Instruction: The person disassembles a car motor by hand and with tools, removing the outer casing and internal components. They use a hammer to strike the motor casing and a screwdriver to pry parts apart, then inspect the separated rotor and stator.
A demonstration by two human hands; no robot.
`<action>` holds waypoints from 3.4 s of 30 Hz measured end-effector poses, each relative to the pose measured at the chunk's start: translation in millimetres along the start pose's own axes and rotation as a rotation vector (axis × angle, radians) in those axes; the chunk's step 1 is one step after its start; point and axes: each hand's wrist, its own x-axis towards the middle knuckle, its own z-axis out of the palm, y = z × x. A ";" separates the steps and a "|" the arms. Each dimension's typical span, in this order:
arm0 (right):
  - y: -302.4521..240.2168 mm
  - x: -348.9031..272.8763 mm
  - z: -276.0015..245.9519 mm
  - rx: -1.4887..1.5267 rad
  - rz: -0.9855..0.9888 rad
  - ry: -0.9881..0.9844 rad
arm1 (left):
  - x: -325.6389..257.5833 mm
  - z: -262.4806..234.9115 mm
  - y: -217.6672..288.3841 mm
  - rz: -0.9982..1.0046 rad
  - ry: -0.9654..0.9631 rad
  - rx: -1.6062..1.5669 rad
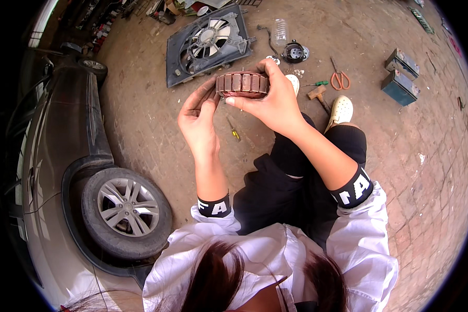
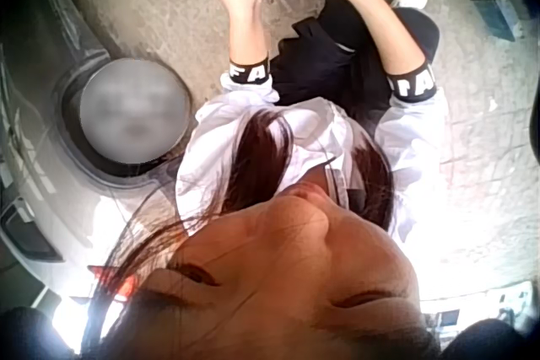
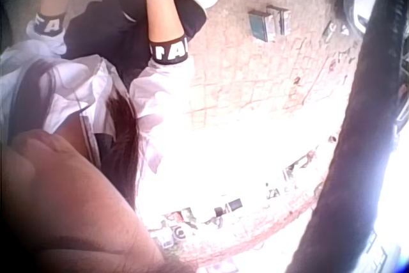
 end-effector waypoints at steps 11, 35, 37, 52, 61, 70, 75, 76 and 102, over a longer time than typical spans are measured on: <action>-3.1 1.2 0.3 -0.149 -0.300 0.064 | -14.5 7.8 -14.3 -0.140 -0.200 -0.337; -32.7 2.7 -13.1 -0.407 -0.756 -0.299 | -32.1 -29.9 -38.7 -0.156 -0.166 -0.565; -33.9 2.6 -13.9 -0.421 -0.775 -0.302 | -32.9 -32.6 -38.8 -0.158 -0.189 -0.534; -107.5 -35.1 3.1 -0.881 -0.726 -0.545 | -41.9 -50.8 -38.5 -0.189 -0.210 -0.577; -201.7 -114.3 78.1 -1.071 -0.872 -0.730 | -41.5 -41.0 -34.3 -0.256 -0.356 -0.938; -213.2 -139.7 79.0 -1.282 -0.758 -0.712 | -63.8 -66.3 -17.2 -0.258 -0.375 -1.251; -225.8 -148.6 72.5 -1.216 -0.780 -0.700 | -72.8 -74.5 8.1 -0.268 -0.372 -1.305; -230.1 -150.1 70.0 -1.192 -0.786 -0.703 | -74.9 -75.8 14.7 -0.271 -0.375 -1.294; -46.4 -104.3 69.0 -0.170 -0.192 -0.304 | -108.8 -71.1 40.7 -0.239 0.004 -0.298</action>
